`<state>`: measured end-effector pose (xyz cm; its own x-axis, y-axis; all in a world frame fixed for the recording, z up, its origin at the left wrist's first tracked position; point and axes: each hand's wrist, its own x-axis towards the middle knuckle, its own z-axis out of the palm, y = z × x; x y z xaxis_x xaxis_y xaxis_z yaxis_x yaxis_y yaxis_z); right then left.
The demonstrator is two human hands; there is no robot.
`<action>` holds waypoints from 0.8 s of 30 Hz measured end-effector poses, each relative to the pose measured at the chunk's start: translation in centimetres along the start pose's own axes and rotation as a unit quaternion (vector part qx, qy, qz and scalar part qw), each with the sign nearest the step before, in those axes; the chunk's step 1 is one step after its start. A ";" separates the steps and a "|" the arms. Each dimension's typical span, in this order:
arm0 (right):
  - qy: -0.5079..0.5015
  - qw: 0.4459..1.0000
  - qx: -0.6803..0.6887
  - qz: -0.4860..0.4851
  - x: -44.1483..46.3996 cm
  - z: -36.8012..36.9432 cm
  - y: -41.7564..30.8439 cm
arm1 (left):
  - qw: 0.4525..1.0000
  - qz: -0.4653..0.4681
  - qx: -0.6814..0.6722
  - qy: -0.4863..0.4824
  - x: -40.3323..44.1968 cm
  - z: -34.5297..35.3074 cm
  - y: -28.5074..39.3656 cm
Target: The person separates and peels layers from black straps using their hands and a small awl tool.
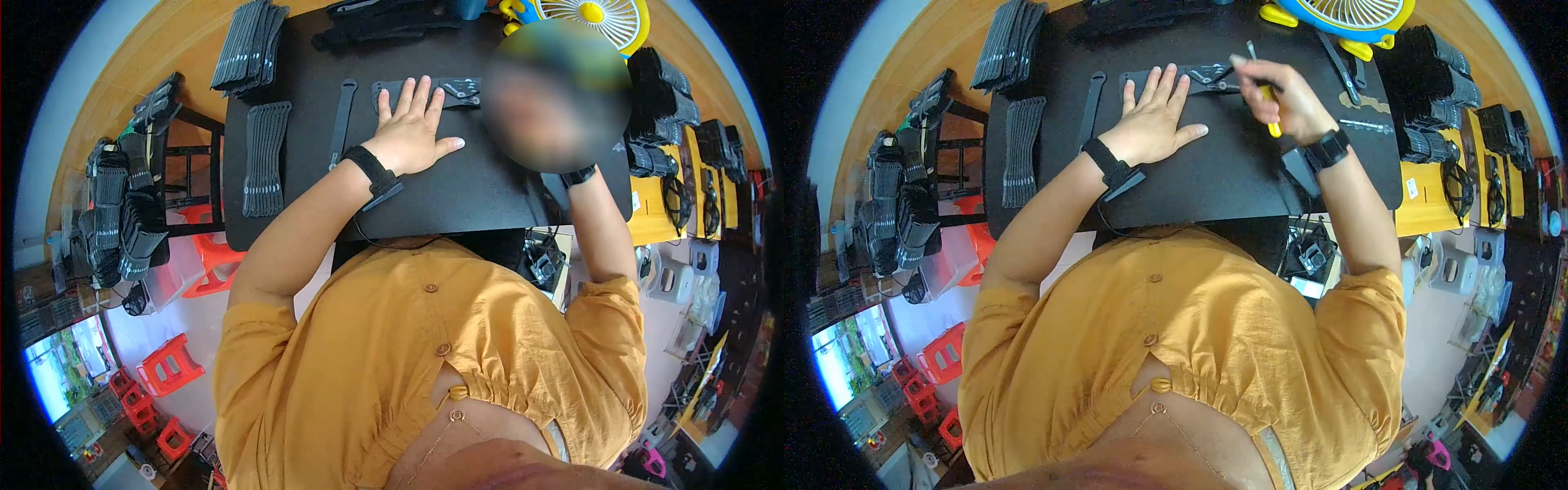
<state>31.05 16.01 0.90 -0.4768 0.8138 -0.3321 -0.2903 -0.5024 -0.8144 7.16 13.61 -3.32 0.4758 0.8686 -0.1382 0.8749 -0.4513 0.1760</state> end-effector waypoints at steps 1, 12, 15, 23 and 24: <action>0.007 0.999 0.039 -0.007 0.9 -0.3 -0.1 | 1.000 0.002 0.004 -0.001 0.0 0.0 0.0; 0.072 0.950 0.278 -0.122 2.5 0.1 1.8 | 1.000 0.013 -0.018 0.022 -0.2 0.4 -0.2; 0.086 0.955 0.254 -0.128 2.0 1.2 1.1 | 0.999 0.016 -0.016 0.028 -0.2 0.4 -0.3; 0.011 0.941 -0.009 -0.338 -2.3 0.5 -5.7 | 1.000 0.005 -0.027 0.012 -0.4 0.2 0.0; 0.001 0.948 -0.062 -0.313 -3.1 1.2 -5.8 | 0.999 0.009 -0.027 0.016 -0.1 -0.1 0.0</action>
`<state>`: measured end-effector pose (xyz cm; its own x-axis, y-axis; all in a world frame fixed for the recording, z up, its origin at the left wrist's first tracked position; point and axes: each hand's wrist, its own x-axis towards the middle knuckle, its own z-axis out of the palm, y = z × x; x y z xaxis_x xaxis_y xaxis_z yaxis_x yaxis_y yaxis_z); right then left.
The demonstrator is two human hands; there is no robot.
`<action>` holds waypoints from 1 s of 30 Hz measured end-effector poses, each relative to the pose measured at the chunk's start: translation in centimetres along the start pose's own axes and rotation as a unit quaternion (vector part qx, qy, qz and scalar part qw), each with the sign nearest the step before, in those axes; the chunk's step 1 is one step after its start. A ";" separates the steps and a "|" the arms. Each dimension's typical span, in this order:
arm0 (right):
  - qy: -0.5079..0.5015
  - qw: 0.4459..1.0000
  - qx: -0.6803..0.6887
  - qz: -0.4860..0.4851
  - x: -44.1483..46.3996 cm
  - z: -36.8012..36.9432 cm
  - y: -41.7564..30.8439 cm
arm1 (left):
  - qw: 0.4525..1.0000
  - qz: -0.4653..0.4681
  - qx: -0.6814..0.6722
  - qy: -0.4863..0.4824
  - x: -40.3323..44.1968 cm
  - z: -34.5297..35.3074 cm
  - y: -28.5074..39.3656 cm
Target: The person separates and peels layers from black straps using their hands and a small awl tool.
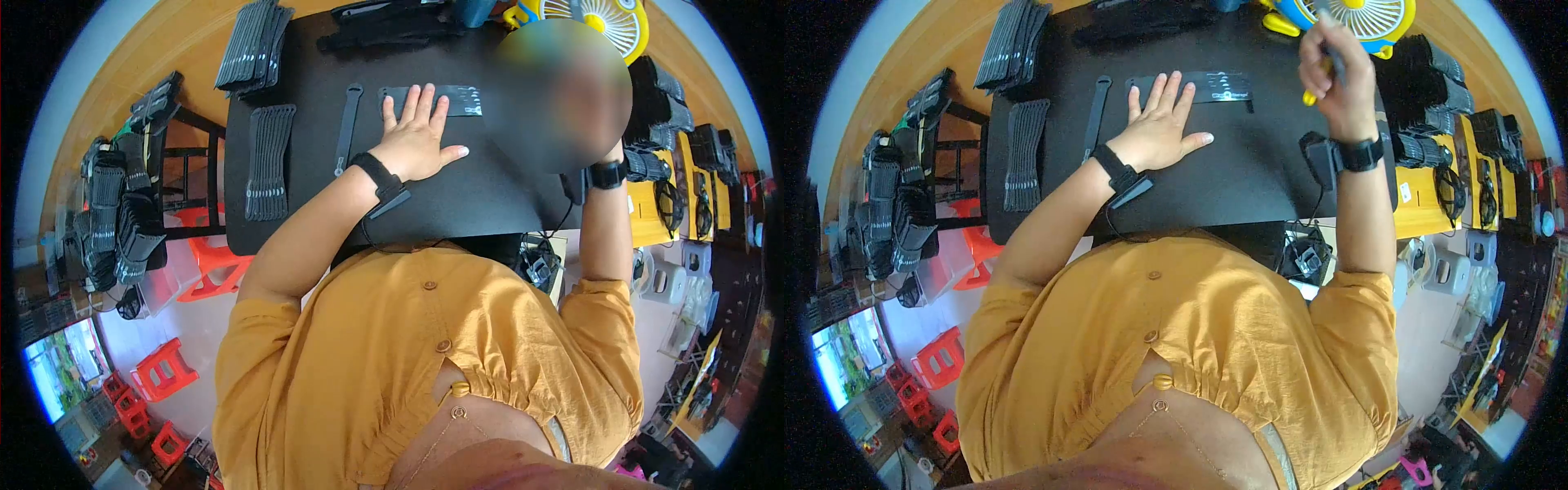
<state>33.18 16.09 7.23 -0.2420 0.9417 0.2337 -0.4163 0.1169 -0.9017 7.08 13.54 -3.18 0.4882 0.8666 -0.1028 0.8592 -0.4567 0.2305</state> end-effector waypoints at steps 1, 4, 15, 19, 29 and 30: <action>0.015 0.995 -0.099 0.002 -0.8 1.1 -0.2 | 1.000 0.000 -0.013 -0.023 0.1 -0.4 -0.1; 0.068 0.938 -0.328 0.088 -3.2 4.8 0.0 | 1.000 0.014 -0.002 0.023 -0.1 -1.4 -1.2; -0.092 0.713 -0.641 -0.268 -2.5 5.4 5.1 | 0.475 0.001 -0.853 -0.217 -7.5 -8.0 -0.7; -0.096 0.687 -0.660 -0.288 -2.1 6.4 5.0 | 0.511 -0.010 -0.844 -0.164 -8.2 -8.5 -0.6; -0.065 0.984 -0.050 0.157 -4.0 11.9 6.4 | 0.460 0.052 -0.877 -0.127 -7.8 -6.4 -1.3; -0.083 0.985 0.010 0.152 -4.0 12.4 6.9 | 0.440 0.052 -0.886 -0.133 -7.8 -6.0 -1.3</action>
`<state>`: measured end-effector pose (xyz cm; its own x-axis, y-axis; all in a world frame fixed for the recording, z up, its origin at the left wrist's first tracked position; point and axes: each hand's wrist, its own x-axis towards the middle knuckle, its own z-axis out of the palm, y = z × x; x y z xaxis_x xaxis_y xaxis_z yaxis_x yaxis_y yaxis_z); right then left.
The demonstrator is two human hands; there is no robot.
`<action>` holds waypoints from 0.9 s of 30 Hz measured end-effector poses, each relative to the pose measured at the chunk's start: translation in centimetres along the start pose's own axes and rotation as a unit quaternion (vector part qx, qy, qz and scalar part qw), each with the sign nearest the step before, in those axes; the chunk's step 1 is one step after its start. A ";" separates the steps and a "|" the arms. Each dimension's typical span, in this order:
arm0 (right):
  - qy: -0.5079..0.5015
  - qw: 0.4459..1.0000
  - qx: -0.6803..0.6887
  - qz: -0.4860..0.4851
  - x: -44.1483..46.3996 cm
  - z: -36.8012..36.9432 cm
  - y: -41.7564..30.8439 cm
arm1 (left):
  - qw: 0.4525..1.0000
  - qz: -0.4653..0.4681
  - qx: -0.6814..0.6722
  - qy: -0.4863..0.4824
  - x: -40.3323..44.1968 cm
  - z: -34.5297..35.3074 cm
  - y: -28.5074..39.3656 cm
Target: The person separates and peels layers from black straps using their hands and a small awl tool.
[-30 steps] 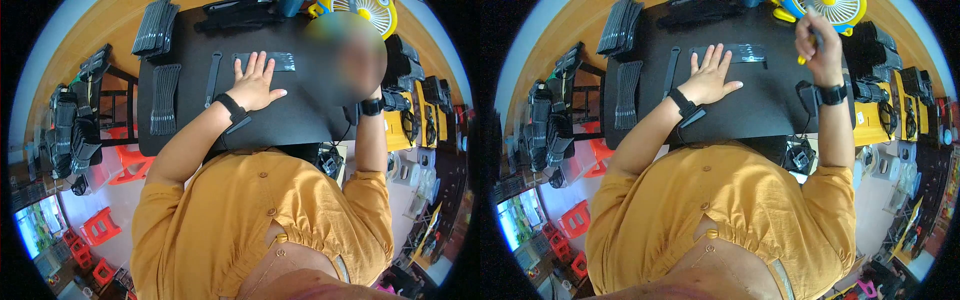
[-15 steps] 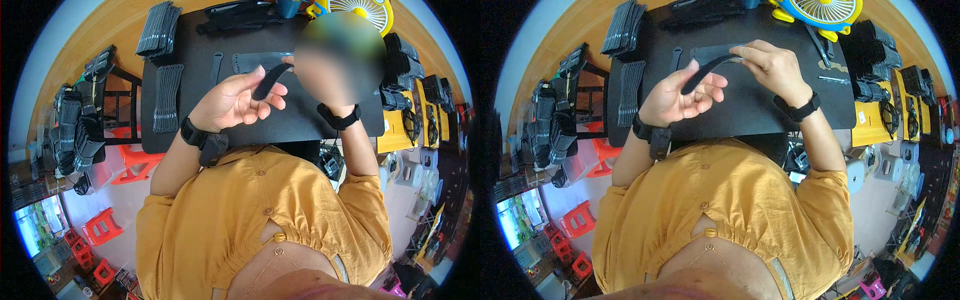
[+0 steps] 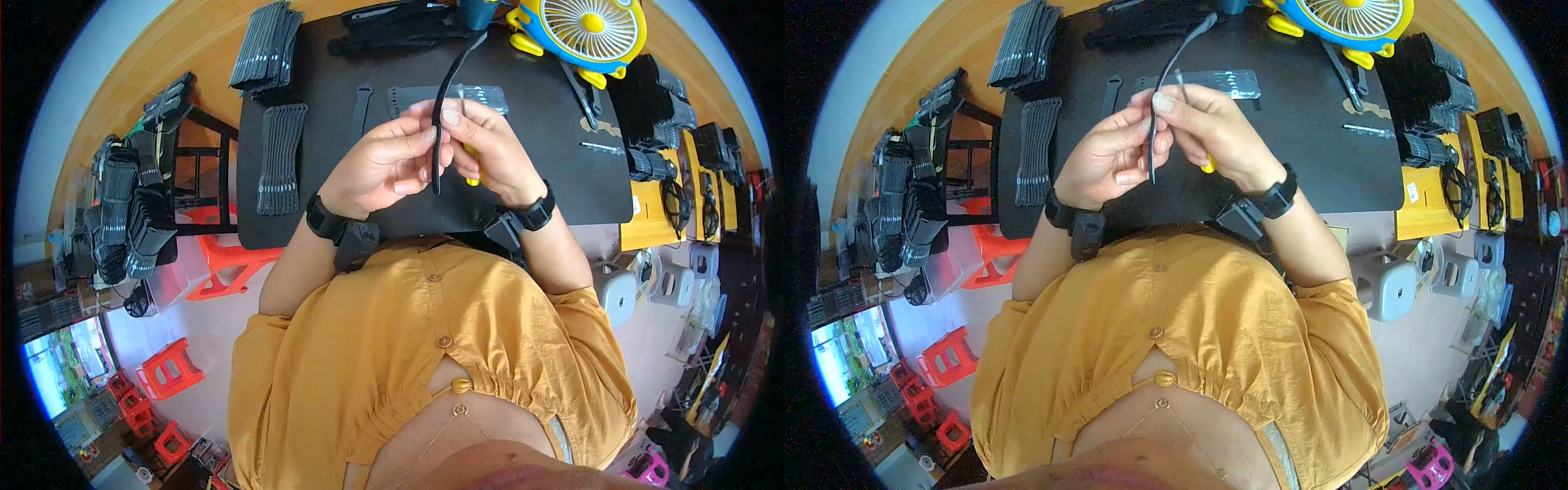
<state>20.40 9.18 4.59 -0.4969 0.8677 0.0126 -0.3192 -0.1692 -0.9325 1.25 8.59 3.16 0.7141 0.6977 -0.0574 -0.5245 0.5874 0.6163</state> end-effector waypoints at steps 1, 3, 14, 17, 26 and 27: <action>-0.001 0.999 0.030 -0.014 0.4 0.0 0.2 | 1.000 -0.002 -0.022 -0.004 -0.1 0.0 -0.1; 0.036 0.999 0.001 -0.015 0.7 -0.3 -0.2 | 0.999 -0.007 0.034 0.013 -0.6 0.3 0.3; 0.159 0.959 -0.218 -0.087 2.2 0.4 -0.2 | 0.939 0.047 0.302 0.159 -1.7 0.7 0.0; 0.134 0.964 -0.218 -0.076 1.5 0.9 -0.7 | 0.948 0.108 0.216 0.206 -1.7 0.2 0.1; 0.022 0.980 -0.177 0.083 -1.2 3.3 -0.4 | 0.968 0.168 0.115 0.144 -1.5 -0.7 0.3; 0.023 0.981 -0.177 0.082 -1.2 3.2 -0.3 | 0.969 0.172 0.111 0.140 -1.4 -0.7 0.3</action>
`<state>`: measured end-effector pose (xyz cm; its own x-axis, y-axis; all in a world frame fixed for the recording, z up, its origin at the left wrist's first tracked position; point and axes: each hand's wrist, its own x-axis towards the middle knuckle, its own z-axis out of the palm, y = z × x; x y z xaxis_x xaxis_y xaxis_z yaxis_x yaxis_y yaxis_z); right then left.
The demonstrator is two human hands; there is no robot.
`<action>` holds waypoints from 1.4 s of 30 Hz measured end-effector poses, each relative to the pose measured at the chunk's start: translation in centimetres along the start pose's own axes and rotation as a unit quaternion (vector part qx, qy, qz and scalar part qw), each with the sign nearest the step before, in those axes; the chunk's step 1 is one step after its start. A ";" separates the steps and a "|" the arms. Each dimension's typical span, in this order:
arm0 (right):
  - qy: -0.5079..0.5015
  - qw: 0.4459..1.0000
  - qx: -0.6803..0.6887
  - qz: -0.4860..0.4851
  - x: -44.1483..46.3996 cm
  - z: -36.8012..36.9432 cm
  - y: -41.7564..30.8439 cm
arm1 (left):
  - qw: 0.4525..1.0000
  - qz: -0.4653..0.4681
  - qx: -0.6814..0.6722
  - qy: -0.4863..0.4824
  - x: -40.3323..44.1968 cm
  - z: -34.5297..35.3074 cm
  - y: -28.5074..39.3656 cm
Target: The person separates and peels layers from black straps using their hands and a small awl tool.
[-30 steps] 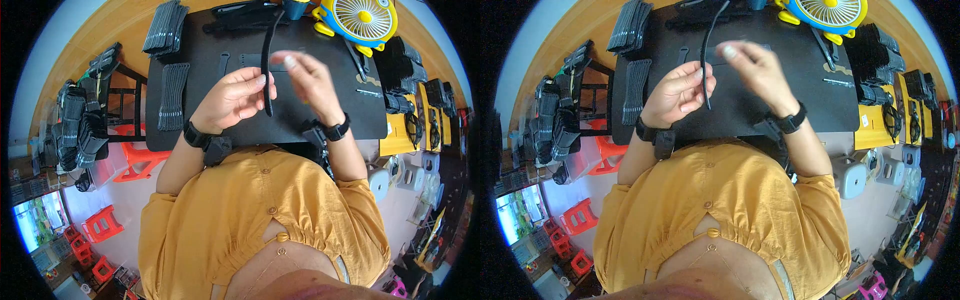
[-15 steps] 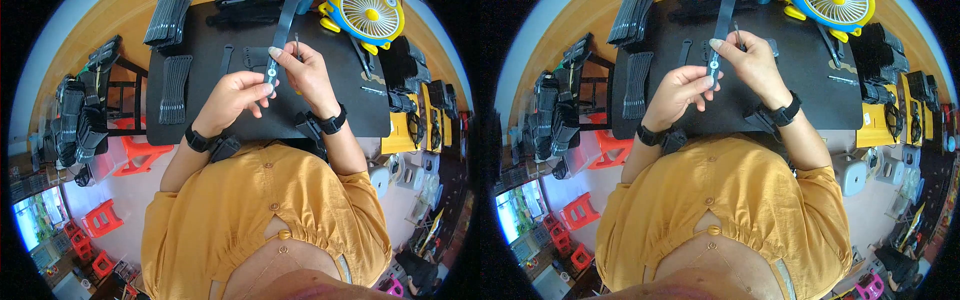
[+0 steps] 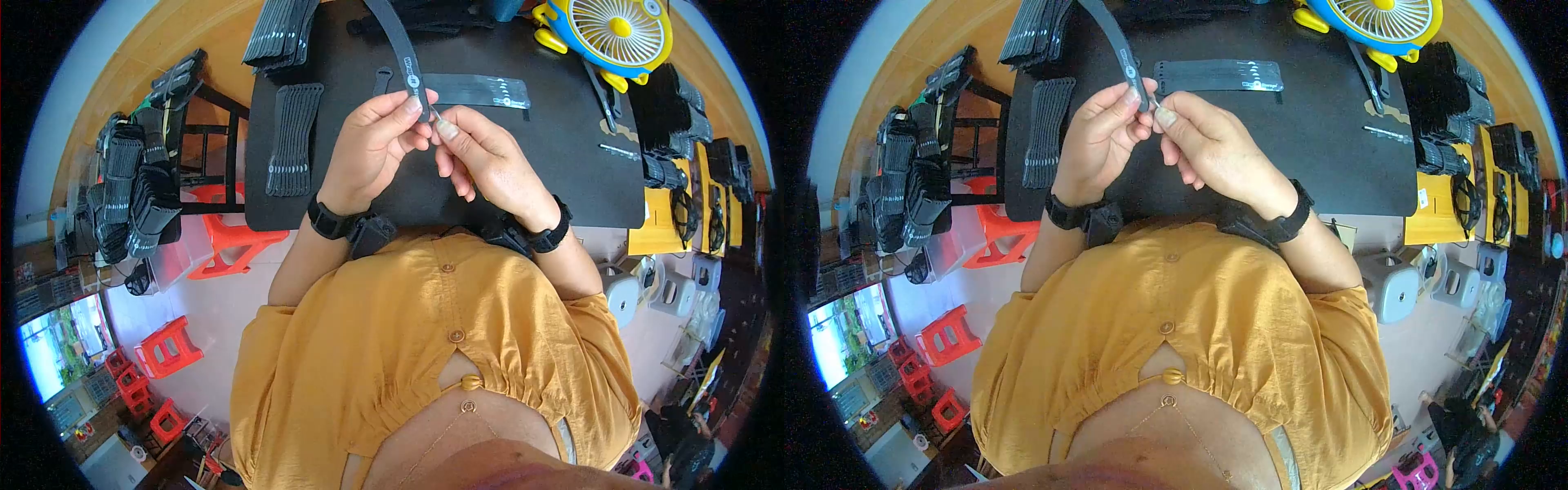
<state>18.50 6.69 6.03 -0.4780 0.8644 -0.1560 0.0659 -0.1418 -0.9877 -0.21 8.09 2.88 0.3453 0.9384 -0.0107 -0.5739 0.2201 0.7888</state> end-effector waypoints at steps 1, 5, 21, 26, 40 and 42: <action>-0.003 1.000 0.009 -0.004 0.0 0.0 0.1 | 1.000 0.000 0.001 -0.001 0.0 0.0 0.0; 0.000 1.000 0.022 -0.013 0.0 0.1 0.5 | 0.999 0.007 -0.025 -0.019 0.0 -0.1 -0.3; -0.107 0.985 0.095 0.098 -0.3 -1.5 -0.3 | 0.985 -0.009 0.172 0.020 -1.0 -0.1 -0.1; 0.004 0.972 -0.223 -0.080 0.1 -0.4 1.3 | 0.986 -0.012 0.159 0.051 -0.7 -0.1 -1.1; -0.084 0.991 0.000 0.104 1.1 -2.1 0.2 | 0.998 -0.002 0.017 0.052 0.1 -0.8 -3.3; -0.126 0.978 0.122 0.112 1.0 -2.7 0.7 | 1.000 0.023 -0.003 -0.002 0.0 -0.4 -3.1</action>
<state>20.43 8.71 5.15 -0.6782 0.6563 -0.3307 -0.0029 -0.4524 -0.8918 1.32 7.48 0.16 0.3222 0.9463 0.0285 -0.5932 0.1783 0.7851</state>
